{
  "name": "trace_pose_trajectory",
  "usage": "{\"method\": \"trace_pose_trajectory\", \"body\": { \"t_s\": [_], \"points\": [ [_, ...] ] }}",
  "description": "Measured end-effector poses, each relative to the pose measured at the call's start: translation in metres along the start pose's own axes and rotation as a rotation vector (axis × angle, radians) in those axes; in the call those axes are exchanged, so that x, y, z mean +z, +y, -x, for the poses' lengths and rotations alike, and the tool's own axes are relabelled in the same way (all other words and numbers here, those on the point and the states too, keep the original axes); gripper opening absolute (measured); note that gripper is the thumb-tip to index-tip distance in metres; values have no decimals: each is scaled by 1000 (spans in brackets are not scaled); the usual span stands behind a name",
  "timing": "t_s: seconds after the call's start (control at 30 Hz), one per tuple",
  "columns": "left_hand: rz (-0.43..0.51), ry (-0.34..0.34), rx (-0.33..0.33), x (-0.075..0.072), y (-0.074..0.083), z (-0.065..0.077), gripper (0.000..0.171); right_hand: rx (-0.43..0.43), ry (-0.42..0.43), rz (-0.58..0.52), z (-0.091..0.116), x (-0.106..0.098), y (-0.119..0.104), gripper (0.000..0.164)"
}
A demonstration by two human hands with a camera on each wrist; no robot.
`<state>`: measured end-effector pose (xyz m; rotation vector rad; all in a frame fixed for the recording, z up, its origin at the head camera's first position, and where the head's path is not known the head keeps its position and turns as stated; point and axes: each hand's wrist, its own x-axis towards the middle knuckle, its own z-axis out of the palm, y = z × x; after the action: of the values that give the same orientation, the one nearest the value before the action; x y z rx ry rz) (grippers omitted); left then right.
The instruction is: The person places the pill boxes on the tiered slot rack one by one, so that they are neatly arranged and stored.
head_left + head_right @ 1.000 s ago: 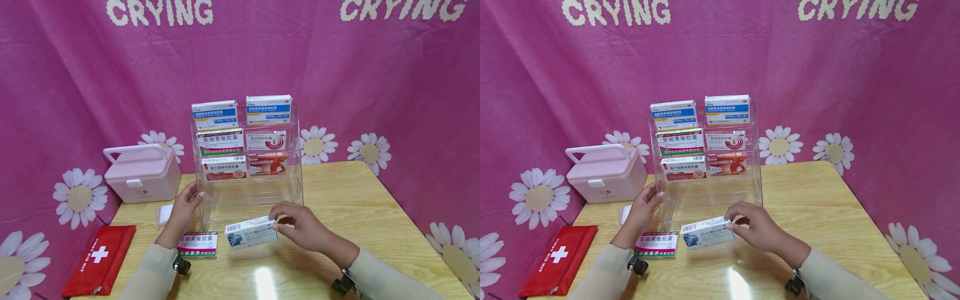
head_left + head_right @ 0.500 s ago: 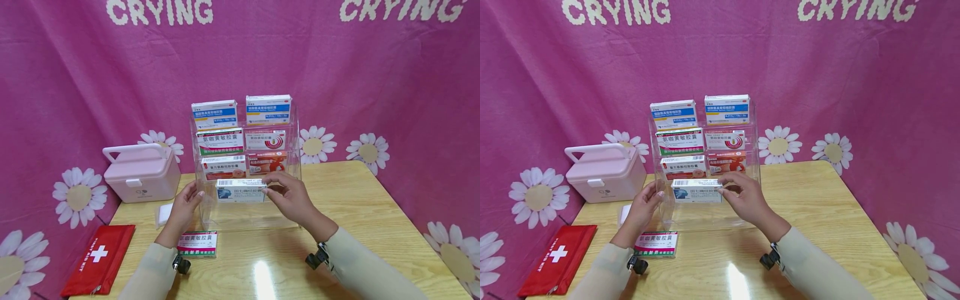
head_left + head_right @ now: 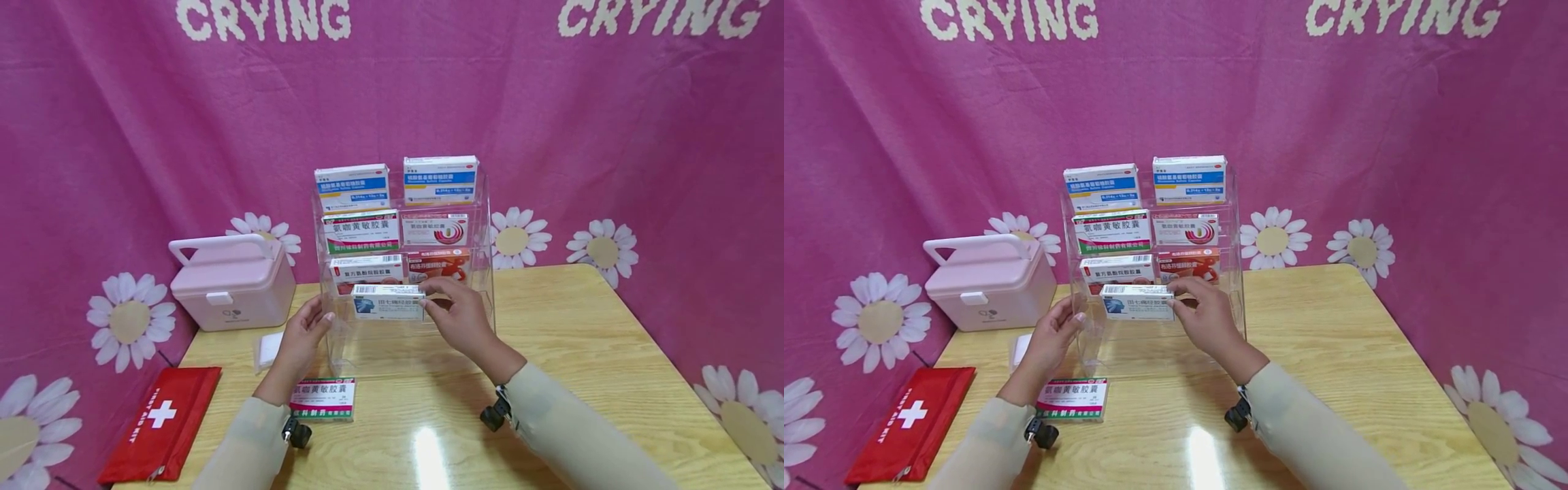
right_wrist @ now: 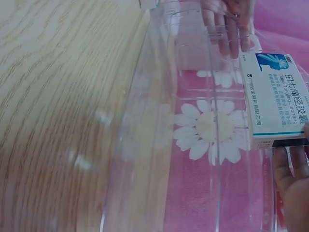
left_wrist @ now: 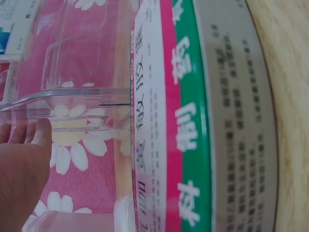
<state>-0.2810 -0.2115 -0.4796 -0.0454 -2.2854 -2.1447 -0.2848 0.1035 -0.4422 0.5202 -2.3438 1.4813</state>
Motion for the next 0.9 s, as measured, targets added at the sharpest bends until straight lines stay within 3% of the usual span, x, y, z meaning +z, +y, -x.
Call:
{"method": "trace_pose_trajectory", "body": {
  "t_s": [0.9],
  "points": [
    [11, -7, 9, 1, 0, 0, 58, -6, -26, 51, 0, 30, 4, 22]
  ]
}}
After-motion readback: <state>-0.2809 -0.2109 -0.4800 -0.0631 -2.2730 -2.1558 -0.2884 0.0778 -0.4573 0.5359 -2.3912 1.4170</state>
